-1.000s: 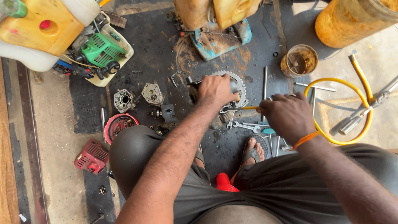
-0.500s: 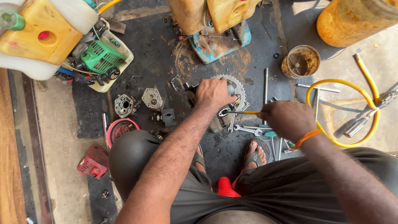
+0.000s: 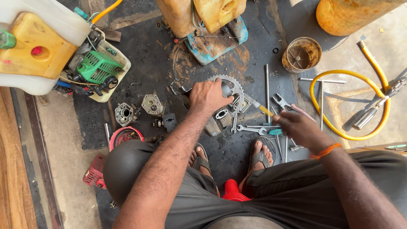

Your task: The person sits on the floor and uses a T-handle wrench to tighten bolts on a small engine cylinder head. They then use a screwdriver to adjust a component on the side of the engine block.

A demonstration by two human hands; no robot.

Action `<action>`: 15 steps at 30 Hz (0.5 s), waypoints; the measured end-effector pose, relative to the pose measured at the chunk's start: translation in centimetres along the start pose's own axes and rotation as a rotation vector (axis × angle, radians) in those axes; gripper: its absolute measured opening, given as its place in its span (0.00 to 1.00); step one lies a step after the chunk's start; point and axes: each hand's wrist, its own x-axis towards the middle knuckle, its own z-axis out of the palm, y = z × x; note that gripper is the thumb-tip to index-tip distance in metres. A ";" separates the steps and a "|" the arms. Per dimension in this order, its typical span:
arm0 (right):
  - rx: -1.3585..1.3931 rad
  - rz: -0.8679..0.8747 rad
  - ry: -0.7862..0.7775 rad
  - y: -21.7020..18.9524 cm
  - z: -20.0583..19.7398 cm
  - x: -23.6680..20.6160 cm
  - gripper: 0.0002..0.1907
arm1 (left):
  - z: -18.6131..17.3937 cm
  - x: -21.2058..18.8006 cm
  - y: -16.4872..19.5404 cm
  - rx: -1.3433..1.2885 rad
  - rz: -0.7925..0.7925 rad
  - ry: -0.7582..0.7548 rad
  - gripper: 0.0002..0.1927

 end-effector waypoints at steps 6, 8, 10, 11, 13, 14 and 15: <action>-0.191 0.051 0.235 -4.5 -3.3 -2.1 0.24 | -1.3 0.1 -0.2 0.051 0.058 -0.058 0.45; -0.180 0.019 0.237 -5.8 -3.4 -2.3 0.25 | -1.9 0.1 -0.4 0.050 0.077 -0.073 0.40; -0.132 -0.013 0.214 -6.5 -3.3 -2.6 0.25 | -2.2 0.1 -0.3 0.118 0.160 -0.116 0.39; -0.138 -0.024 0.214 -6.8 -3.3 -2.7 0.25 | -2.3 0.1 -0.2 0.153 0.202 -0.137 0.38; -0.155 -0.045 0.219 -7.1 -3.4 -2.9 0.26 | -2.4 0.5 0.2 0.203 0.288 -0.101 0.38; -0.175 -0.028 0.233 -7.1 -3.4 -2.9 0.26 | -2.4 0.8 0.5 0.228 0.329 -0.074 0.38; -0.192 -0.011 0.250 -7.0 -3.4 -3.0 0.27 | -2.6 1.4 0.6 0.226 0.337 -0.071 0.39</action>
